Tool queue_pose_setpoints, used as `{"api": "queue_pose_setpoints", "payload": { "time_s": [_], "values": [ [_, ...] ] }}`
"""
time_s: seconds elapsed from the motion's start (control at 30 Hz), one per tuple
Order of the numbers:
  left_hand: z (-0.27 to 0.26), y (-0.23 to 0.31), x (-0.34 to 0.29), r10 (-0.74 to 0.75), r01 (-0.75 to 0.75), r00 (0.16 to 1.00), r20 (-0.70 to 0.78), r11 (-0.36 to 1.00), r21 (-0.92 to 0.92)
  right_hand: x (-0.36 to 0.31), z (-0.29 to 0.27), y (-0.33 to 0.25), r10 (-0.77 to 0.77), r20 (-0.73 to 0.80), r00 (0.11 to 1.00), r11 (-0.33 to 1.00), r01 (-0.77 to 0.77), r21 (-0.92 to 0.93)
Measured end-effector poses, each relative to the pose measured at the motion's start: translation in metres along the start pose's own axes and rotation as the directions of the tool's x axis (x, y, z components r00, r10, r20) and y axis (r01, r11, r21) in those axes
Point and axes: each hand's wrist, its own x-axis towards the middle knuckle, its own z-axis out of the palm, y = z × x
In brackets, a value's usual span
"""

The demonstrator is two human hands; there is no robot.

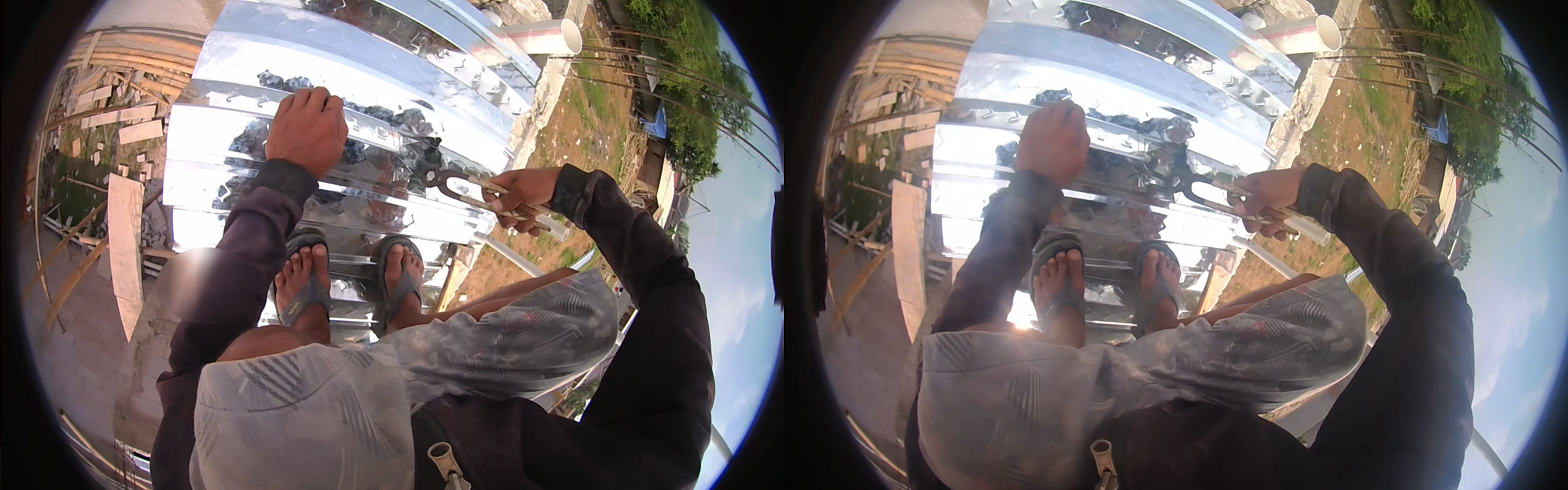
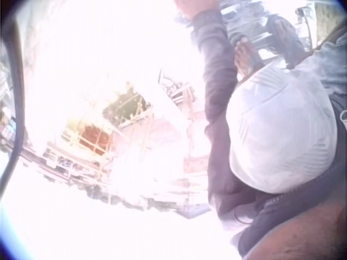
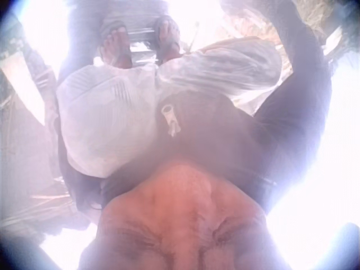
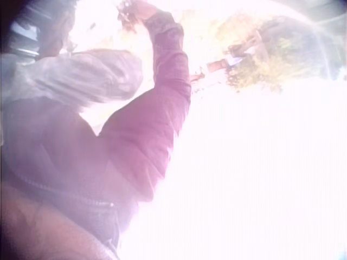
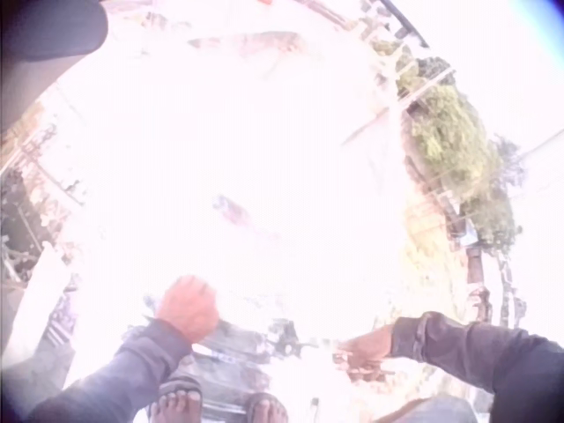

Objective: The person uses a hacksaw to cut a corrugated metal sheet, then switches to an angle grinder to continue cutting the same sheet. The person holds the sheet with one hand while operating the tools with the other.

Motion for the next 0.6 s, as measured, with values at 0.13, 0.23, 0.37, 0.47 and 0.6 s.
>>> {"api": "queue_pose_setpoints", "payload": {
  "time_s": [0.13, 0.23, 0.37, 0.47, 0.6],
  "values": [
    [0.002, 0.002, 0.003, 0.002, -0.003, 0.999, 0.033, 1.000, 0.020, 0.029, 0.061, 0.070, -0.296, -0.239, 0.925, 0.903, 0.352, 0.245],
    [-0.001, -0.001, 0.002, 0.016, -0.015, 1.000, -0.026, 0.999, 0.031, 0.057, 0.096, 0.096, -0.393, -0.429, 0.813, 0.851, 0.498, 0.164],
    [0.004, 0.000, 0.009, 0.064, -0.065, 0.996, -0.062, 0.998, -0.017, 0.061, 0.124, 0.110, -0.438, -0.604, 0.666, 0.840, 0.542, -0.011],
    [0.007, -0.006, 0.004, 0.066, -0.066, 0.995, -0.068, 0.998, 0.005, 0.051, 0.127, 0.110, -0.380, -0.546, 0.747, 0.810, 0.554, 0.193],
    [-0.001, -0.015, 0.007, 0.022, -0.021, 1.000, -0.006, 0.993, 0.114, 0.063, 0.142, 0.221, 0.100, -0.723, 0.683, 0.688, 0.478, 0.546]
  ]
}}
